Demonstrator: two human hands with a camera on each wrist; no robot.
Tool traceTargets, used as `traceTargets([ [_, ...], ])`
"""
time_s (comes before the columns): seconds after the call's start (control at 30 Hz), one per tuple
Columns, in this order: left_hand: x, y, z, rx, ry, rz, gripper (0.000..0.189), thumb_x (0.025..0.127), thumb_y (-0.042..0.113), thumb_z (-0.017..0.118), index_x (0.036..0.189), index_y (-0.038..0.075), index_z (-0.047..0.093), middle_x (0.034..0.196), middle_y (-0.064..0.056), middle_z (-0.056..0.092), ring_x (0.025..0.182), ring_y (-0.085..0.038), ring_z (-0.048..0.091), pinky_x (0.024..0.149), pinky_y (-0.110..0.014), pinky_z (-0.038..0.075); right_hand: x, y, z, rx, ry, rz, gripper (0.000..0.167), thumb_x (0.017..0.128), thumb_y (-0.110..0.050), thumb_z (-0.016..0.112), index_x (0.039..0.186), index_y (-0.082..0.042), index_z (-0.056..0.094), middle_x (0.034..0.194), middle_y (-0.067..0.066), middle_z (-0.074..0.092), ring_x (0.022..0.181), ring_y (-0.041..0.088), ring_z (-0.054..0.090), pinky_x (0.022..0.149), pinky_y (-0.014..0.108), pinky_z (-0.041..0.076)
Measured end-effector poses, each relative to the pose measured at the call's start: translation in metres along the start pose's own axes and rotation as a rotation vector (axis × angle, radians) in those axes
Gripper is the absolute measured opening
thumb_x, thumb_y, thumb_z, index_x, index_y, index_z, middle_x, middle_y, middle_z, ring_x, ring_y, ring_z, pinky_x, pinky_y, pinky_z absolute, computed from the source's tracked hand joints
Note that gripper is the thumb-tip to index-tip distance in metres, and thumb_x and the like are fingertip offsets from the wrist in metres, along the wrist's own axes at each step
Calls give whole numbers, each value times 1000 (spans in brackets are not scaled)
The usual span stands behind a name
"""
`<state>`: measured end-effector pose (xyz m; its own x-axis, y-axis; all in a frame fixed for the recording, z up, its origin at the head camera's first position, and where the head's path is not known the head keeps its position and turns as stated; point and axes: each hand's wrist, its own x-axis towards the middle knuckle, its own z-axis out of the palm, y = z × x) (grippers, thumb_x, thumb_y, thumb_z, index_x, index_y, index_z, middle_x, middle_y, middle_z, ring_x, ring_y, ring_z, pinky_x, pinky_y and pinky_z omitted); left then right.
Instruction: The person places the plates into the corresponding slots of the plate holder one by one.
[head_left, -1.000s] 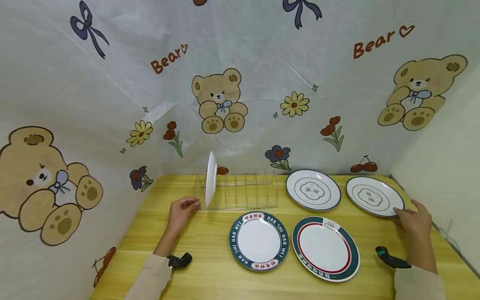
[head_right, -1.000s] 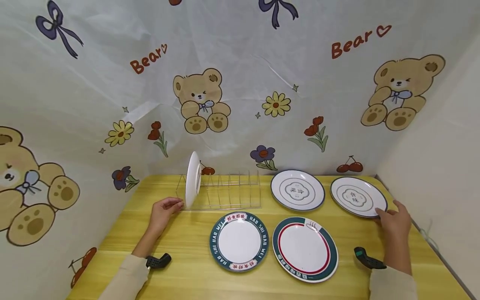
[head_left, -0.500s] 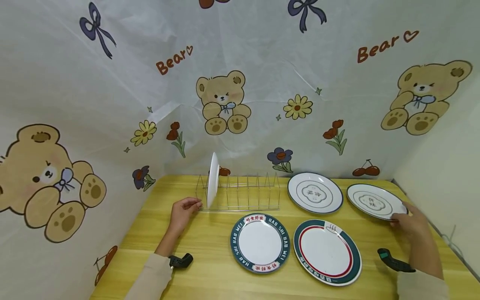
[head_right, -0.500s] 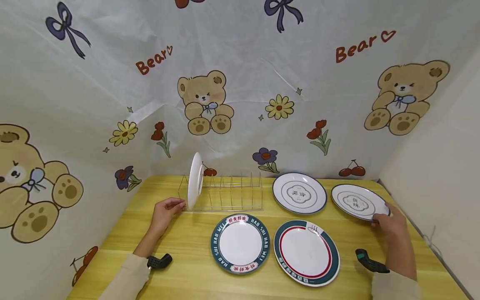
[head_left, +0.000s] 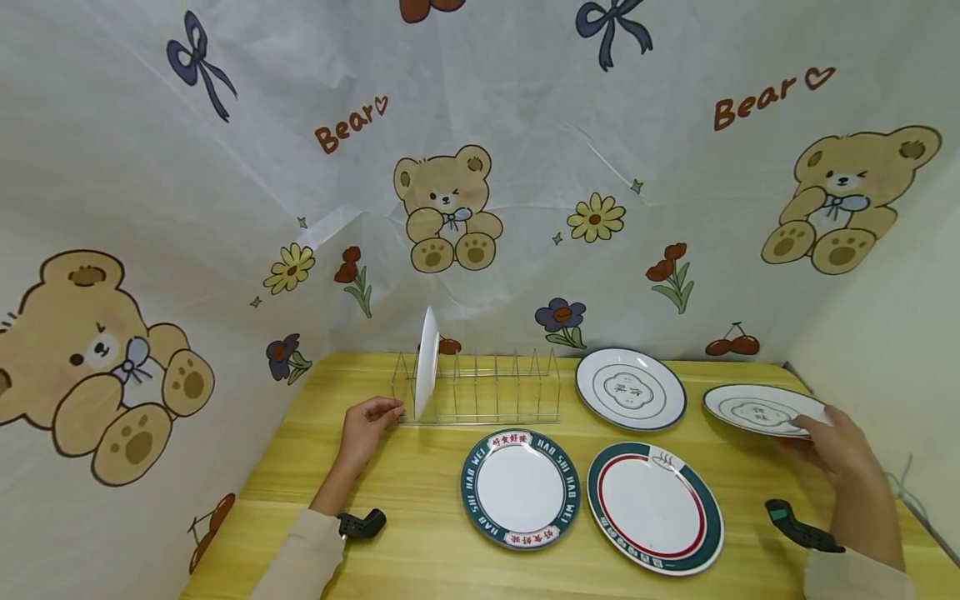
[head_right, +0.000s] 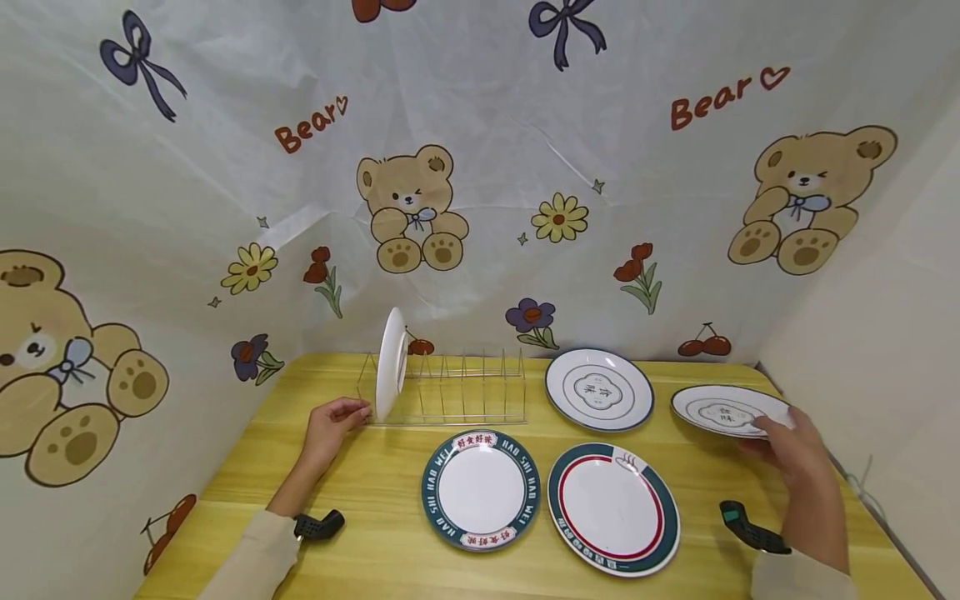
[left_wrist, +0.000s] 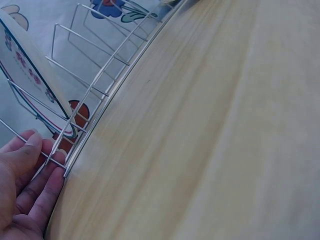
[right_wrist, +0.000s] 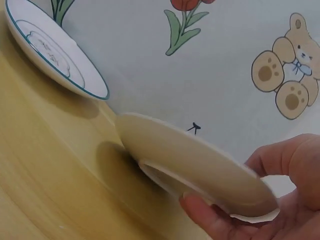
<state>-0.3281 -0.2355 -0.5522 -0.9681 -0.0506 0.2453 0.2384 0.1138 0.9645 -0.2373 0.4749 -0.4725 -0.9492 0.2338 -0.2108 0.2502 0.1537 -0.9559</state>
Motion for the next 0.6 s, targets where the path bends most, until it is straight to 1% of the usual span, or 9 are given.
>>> traceTargets([
  [0.03, 0, 0, 0, -2, 1, -2, 11, 91, 2, 75, 100, -5, 75, 98, -22, 74, 80, -17, 73, 71, -26, 62, -2, -1, 1, 2, 12, -26, 84, 107, -10, 41, 148, 2, -31, 128, 47, 30, 74, 11, 70, 74, 39, 64],
  [0.07, 0, 0, 0, -3, 1, -3, 12, 91, 2, 75, 101, -5, 75, 98, -22, 74, 80, -17, 73, 71, -26, 62, -4, -2, 2, 2, 25, -52, 85, 106, -7, 42, 149, 0, -32, 135, 51, 19, 74, 10, 70, 73, 40, 64],
  [0.1, 0, 0, 0, -4, 1, -5, 12, 91, 2, 75, 101, -5, 75, 98, -22, 74, 80, -17, 73, 71, -26, 62, -6, -3, 2, 7, 36, -71, 88, 106, -5, 42, 149, -3, -34, 137, 52, 12, 73, 11, 71, 73, 40, 64],
  [0.17, 0, 0, 0, -6, 2, -7, 12, 91, 3, 75, 101, -5, 75, 99, -22, 74, 81, -17, 73, 71, -26, 62, -9, -6, 4, 34, 47, -102, 91, 105, -2, 43, 148, -9, -38, 140, 54, 5, 70, 14, 72, 71, 43, 64],
  [0.2, 0, 0, 0, -7, 2, -7, 13, 91, 3, 76, 101, -5, 75, 99, -22, 74, 81, -17, 73, 71, -26, 62, -10, -8, 5, 32, 52, -119, 92, 105, -3, 43, 149, -12, -38, 141, 54, 4, 70, 15, 73, 70, 44, 64],
  [0.3, 0, -1, -1, -6, 2, -12, 13, 91, 4, 76, 101, -5, 75, 100, -22, 74, 82, -17, 73, 72, -26, 62, -14, -14, 9, -25, 101, -157, 92, 106, -8, 45, 153, -17, -34, 142, 53, 11, 69, 11, 72, 67, 43, 64],
  [0.47, 0, -3, 0, -19, 2, -17, 14, 91, 4, 76, 102, -5, 75, 101, -23, 74, 82, -19, 74, 72, -27, 62, -22, -29, 17, -96, 195, -214, 89, 105, -10, 49, 161, -23, -18, 140, 47, 20, 70, 1, 67, 64, 37, 64],
  [0.53, 0, -3, 0, -20, 2, -14, 13, 91, 3, 76, 102, -5, 75, 101, -23, 73, 82, -19, 74, 72, -27, 62, -26, -37, 21, -103, 220, -241, 86, 105, -9, 50, 163, -25, -11, 134, 42, 26, 71, -2, 66, 63, 34, 64],
  [0.6, -1, -2, 0, -21, 1, -12, 13, 91, 2, 75, 101, -5, 75, 100, -23, 74, 82, -18, 74, 72, -27, 62, -30, -45, 25, -84, 232, -277, 85, 104, -6, 52, 164, -25, -5, 126, 31, 33, 70, -3, 66, 61, 30, 63],
])
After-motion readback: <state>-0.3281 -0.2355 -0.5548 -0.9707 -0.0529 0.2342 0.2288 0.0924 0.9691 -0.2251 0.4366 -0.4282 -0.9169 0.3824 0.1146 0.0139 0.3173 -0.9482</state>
